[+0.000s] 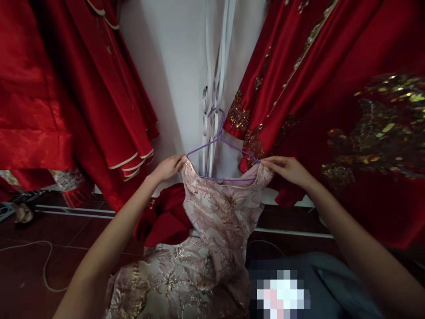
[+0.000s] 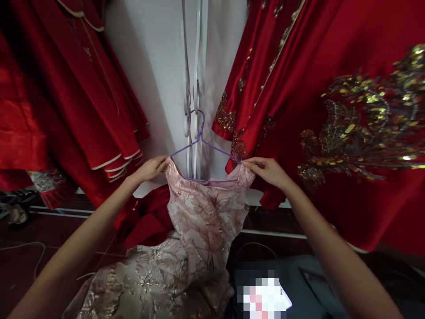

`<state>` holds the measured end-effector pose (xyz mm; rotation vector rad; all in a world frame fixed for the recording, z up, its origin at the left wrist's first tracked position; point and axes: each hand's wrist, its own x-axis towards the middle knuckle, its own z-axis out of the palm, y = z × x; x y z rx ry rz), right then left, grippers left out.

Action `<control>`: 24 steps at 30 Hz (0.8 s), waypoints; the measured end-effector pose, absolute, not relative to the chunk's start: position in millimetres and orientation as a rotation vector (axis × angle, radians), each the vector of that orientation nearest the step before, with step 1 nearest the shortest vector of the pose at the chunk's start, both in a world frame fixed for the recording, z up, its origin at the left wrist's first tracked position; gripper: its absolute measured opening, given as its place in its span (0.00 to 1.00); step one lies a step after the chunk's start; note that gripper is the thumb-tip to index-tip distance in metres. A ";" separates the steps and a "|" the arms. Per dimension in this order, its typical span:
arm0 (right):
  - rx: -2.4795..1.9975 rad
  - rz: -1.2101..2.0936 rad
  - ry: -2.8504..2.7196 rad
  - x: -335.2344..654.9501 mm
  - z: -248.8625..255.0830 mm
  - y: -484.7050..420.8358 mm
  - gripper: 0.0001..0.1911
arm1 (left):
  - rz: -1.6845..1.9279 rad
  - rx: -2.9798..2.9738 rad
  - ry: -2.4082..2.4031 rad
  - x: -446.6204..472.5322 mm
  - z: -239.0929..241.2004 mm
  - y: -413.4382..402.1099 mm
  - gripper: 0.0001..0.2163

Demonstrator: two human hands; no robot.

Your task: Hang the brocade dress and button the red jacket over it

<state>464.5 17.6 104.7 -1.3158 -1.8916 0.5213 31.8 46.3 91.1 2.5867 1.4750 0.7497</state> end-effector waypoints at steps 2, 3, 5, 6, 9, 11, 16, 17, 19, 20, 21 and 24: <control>-1.293 0.502 -1.841 466.5 103.9 11.7 0.20 | 0.695 2.619 1.543 31.3 93.4 43.1 0.22; -1.291 0.492 -1.811 467.8 103.2 8.6 0.20 | 0.698 2.624 1.573 29.0 93.7 40.1 0.21; -1.310 0.474 -1.749 470.5 100.3 2.4 0.19 | 0.744 2.597 1.637 22.1 91.6 33.0 0.20; -1.324 0.456 -1.714 471.8 98.0 -0.7 0.18 | 0.777 2.567 1.671 18.2 89.2 29.5 0.20; -1.338 0.393 -1.594 473.3 88.5 -10.2 0.16 | 0.872 2.463 1.755 7.2 77.1 20.3 0.19; -1.316 0.347 -1.511 470.2 80.1 -17.3 0.16 | 0.910 2.409 1.778 1.4 66.8 14.7 0.18; -1.298 0.336 -1.306 443.7 54.3 -38.4 0.19 | 0.716 2.362 1.811 -2.9 42.9 -5.5 0.18; -1.303 0.332 -1.277 437.8 48.9 -43.2 0.19 | 0.674 2.362 1.802 -1.9 39.7 -10.5 0.17; -1.306 0.279 -1.205 429.9 38.1 -53.2 0.19 | 0.639 2.358 1.780 2.0 36.5 -20.1 0.15; -1.331 0.246 -1.164 428.7 32.4 -58.5 0.19 | 0.644 2.359 1.770 4.9 36.9 -24.1 0.15; -1.384 0.220 -1.126 429.2 26.4 -63.9 0.19 | 0.664 2.366 1.758 8.5 38.8 -27.5 0.14; -1.581 0.209 -1.147 435.9 7.3 -80.1 0.16 | 0.787 2.440 1.657 24.7 52.0 -32.4 0.16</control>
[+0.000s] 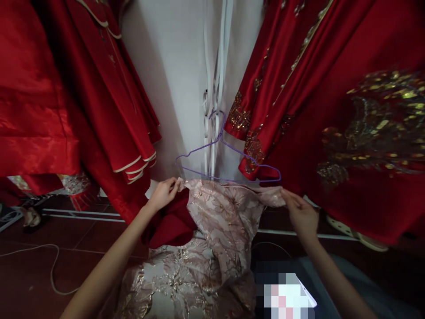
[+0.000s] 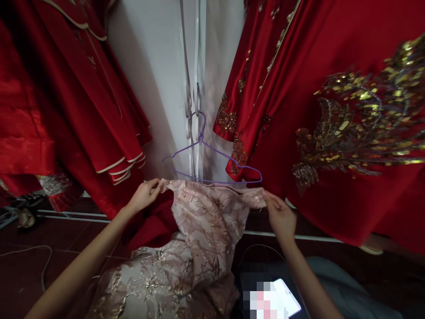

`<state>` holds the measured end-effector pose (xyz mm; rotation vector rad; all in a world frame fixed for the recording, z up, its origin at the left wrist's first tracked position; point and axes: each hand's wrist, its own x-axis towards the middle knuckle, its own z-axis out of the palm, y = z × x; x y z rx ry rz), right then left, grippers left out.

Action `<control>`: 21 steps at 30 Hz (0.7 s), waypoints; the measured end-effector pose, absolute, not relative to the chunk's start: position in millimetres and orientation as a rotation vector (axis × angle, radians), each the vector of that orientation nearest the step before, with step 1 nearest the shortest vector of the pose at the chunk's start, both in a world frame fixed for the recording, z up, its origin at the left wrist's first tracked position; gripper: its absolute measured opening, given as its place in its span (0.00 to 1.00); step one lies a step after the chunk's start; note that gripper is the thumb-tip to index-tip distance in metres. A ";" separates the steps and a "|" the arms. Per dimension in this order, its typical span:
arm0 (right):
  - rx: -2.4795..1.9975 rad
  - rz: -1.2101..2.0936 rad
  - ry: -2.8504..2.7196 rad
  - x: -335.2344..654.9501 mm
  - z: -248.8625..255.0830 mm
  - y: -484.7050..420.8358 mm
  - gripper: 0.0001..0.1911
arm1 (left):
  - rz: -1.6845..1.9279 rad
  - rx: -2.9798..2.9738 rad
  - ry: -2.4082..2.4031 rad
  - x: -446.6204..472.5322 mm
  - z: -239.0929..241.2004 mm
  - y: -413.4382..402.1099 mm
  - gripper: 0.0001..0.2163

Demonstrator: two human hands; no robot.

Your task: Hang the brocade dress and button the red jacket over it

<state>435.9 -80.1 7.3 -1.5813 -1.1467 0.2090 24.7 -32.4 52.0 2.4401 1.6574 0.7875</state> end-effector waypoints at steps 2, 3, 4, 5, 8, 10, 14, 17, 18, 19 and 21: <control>-1.588 0.207 -1.337 437.2 -2.8 -89.7 0.13 | 0.898 2.507 1.518 41.4 63.8 -31.7 0.16; -1.552 0.193 -1.458 435.4 -5.4 -93.6 0.13 | 0.947 2.541 1.425 51.4 69.3 -30.4 0.16; -1.509 0.173 -1.579 431.7 -5.9 -96.7 0.12 | 0.992 2.574 1.321 62.3 73.9 -28.5 0.15; -1.470 0.142 -1.679 426.4 -3.9 -98.7 0.12 | 1.018 2.612 1.212 73.6 77.0 -26.2 0.15; -1.385 0.017 -1.808 407.5 14.0 -98.8 0.11 | 0.951 2.747 0.996 105.7 74.9 -18.6 0.14; -1.340 -0.052 -1.780 399.8 30.5 -94.1 0.11 | 0.832 2.815 0.968 121.2 64.5 -14.8 0.15; -1.342 -0.138 -1.571 412.5 53.5 -76.8 0.13 | 0.743 2.845 1.016 132.3 43.4 -16.0 0.14; -1.469 -0.172 -1.364 438.6 56.5 -61.7 0.16 | 0.770 2.829 1.030 129.2 41.8 -24.5 0.14; -1.504 -0.171 -1.335 447.0 56.0 -57.4 0.17 | 0.775 2.828 1.026 127.7 43.4 -28.1 0.14; -1.532 -0.171 -1.322 454.4 55.1 -53.8 0.18 | 0.777 2.832 1.020 126.4 45.2 -31.7 0.14; -1.568 -0.197 -1.306 465.0 53.2 -49.3 0.18 | 0.780 2.848 1.021 124.7 48.1 -38.3 0.14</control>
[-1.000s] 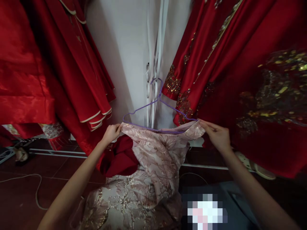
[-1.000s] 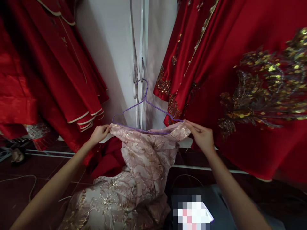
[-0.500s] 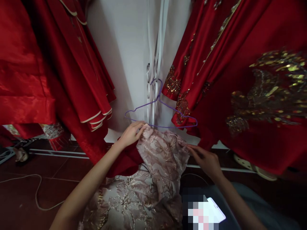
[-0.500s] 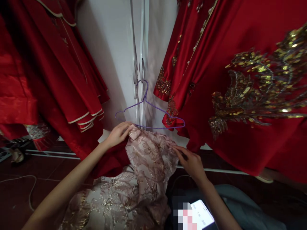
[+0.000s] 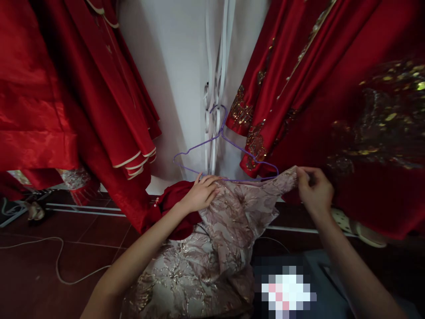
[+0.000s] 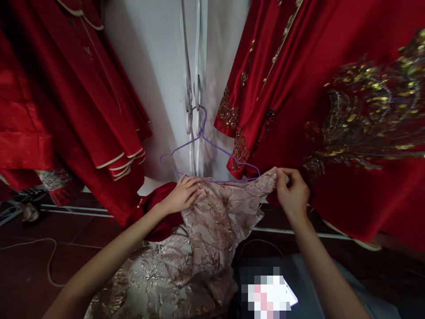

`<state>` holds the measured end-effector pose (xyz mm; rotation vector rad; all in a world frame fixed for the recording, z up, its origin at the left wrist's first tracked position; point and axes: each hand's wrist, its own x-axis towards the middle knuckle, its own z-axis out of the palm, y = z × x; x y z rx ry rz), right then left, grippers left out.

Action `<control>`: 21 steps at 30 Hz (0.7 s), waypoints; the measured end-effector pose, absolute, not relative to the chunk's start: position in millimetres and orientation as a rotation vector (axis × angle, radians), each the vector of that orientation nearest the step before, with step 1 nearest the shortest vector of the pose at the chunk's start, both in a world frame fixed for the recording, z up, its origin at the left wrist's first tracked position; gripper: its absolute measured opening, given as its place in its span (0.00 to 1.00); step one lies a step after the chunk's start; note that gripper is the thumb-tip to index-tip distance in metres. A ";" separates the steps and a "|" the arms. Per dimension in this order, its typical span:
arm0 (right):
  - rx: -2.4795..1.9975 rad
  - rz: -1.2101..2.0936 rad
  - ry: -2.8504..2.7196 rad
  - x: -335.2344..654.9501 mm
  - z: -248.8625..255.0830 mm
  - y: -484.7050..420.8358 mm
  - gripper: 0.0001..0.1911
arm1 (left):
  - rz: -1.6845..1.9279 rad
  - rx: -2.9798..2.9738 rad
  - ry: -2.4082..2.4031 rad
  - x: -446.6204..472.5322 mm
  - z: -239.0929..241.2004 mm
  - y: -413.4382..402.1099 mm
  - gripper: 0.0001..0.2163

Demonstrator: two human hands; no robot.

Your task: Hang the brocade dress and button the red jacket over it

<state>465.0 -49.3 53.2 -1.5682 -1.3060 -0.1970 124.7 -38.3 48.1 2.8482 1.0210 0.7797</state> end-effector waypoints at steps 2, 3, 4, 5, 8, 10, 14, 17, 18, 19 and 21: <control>-1.586 -0.228 -1.286 470.6 51.8 -48.5 0.18 | 0.784 2.859 1.039 124.2 49.2 -43.2 0.14; -1.588 -0.231 -1.279 472.1 51.5 -49.3 0.18 | 0.785 2.862 1.050 124.3 49.2 -44.8 0.14; -1.585 -0.230 -1.270 473.0 51.3 -50.4 0.18 | 0.785 2.863 1.057 124.4 49.1 -45.8 0.14; -1.580 -0.221 -1.273 473.4 51.4 -51.7 0.17 | 0.784 2.864 1.060 124.6 49.0 -46.2 0.14; -1.549 -0.196 -1.285 471.9 54.4 -53.6 0.17 | 0.779 2.865 1.043 124.6 49.2 -45.4 0.14; -1.533 -0.206 -1.291 467.5 60.4 -51.5 0.17 | 0.781 2.858 1.027 124.0 49.8 -44.0 0.14; -1.465 -0.271 -1.359 446.1 83.8 -40.0 0.18 | 0.796 2.808 1.002 126.9 50.9 -43.2 0.13; -1.407 -0.272 -1.510 421.2 102.9 -31.3 0.17 | 0.846 2.719 0.949 138.6 50.3 -44.6 0.13; -1.419 -0.265 -1.550 412.8 107.1 -29.2 0.17 | 0.875 2.683 0.923 143.9 49.7 -44.4 0.13; -1.446 -0.251 -1.591 405.1 110.0 -27.6 0.17 | 0.912 2.642 0.900 149.0 48.9 -43.4 0.12; -1.500 -0.222 -1.654 393.5 111.6 -25.7 0.17 | 1.006 2.531 0.876 155.5 46.5 -37.3 0.12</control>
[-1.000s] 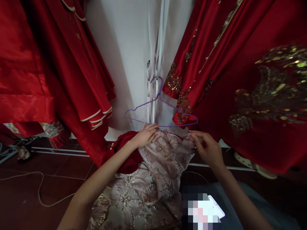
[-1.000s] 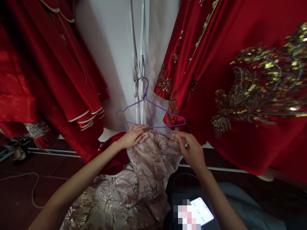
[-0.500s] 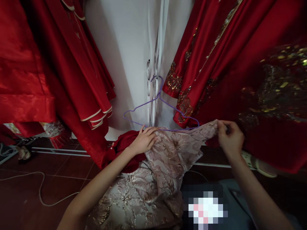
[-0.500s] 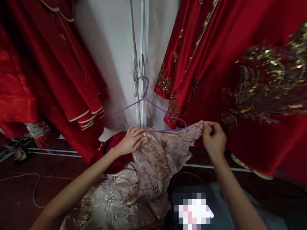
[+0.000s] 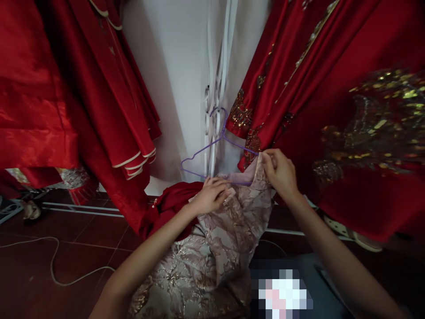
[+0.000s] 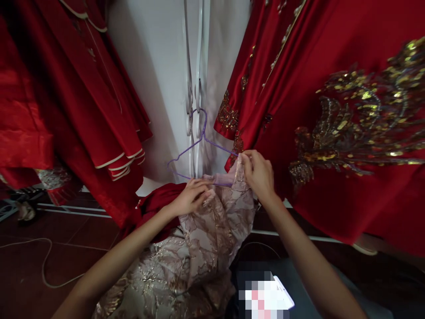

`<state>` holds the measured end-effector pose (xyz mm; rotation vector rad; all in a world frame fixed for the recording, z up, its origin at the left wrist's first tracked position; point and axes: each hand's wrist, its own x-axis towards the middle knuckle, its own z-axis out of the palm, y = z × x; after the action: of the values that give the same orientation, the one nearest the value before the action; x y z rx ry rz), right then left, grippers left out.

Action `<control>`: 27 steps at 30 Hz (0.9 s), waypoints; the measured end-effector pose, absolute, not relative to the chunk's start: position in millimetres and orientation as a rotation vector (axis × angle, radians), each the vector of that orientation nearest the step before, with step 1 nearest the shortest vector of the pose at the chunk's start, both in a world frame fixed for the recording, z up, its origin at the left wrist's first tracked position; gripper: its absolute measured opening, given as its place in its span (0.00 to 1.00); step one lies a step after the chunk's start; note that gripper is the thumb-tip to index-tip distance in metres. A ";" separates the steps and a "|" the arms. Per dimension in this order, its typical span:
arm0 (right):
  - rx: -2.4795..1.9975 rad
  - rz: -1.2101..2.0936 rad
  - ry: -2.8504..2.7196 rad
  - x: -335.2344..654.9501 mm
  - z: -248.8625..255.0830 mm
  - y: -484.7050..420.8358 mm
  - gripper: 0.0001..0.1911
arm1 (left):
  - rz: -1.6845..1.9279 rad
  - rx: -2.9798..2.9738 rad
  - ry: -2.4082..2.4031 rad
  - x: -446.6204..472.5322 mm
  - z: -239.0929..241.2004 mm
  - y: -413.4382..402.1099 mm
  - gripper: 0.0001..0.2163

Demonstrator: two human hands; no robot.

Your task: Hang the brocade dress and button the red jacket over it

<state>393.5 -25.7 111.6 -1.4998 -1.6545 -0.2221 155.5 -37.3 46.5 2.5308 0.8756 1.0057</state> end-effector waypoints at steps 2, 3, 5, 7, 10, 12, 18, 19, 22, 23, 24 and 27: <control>-1.520 -0.208 -1.696 388.6 110.1 -24.8 0.16 | 1.135 2.349 0.907 152.0 42.7 -25.5 0.14; -1.524 -0.215 -1.698 388.6 109.3 -24.4 0.16 | 1.209 2.239 0.945 145.4 40.0 -17.9 0.15; -1.524 -0.249 -1.679 392.4 109.1 -22.7 0.16 | 1.369 2.028 1.083 122.9 32.8 -0.8 0.17; -1.502 -0.284 -1.666 398.7 111.1 -19.2 0.16 | 1.471 1.891 1.248 91.7 23.2 15.7 0.18; -1.422 -0.300 -1.676 407.3 115.2 -11.6 0.16 | 1.594 1.555 1.467 44.4 7.8 33.5 0.20; -1.379 -0.281 -1.684 410.4 117.0 -7.6 0.16 | 1.602 1.490 1.481 21.7 -0.2 39.0 0.21; -1.349 -0.215 -1.701 411.4 118.4 -7.3 0.15 | 1.599 1.509 1.427 2.8 -8.3 39.7 0.21; -1.348 -0.221 -1.701 411.5 118.6 -7.5 0.15 | 1.602 1.514 1.426 2.5 -8.7 39.4 0.21; -1.333 -0.219 -1.710 413.1 119.1 -7.0 0.15 | 1.605 1.529 1.425 0.6 -10.3 38.4 0.20; -1.327 -0.215 -1.713 413.9 119.3 -6.5 0.15 | 1.606 1.534 1.425 -0.5 -10.8 38.0 0.20; -1.322 -0.211 -1.716 414.7 119.5 -5.9 0.16 | 1.607 1.538 1.424 -1.6 -11.1 37.7 0.20; -1.315 -0.192 -1.728 417.3 119.3 -3.5 0.16 | 1.613 1.548 1.421 -2.2 -7.0 37.5 0.20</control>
<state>417.3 -3.5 119.3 -1.3154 -1.7280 -0.1923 -2.2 37.5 -7.0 1.5478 1.4211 1.6133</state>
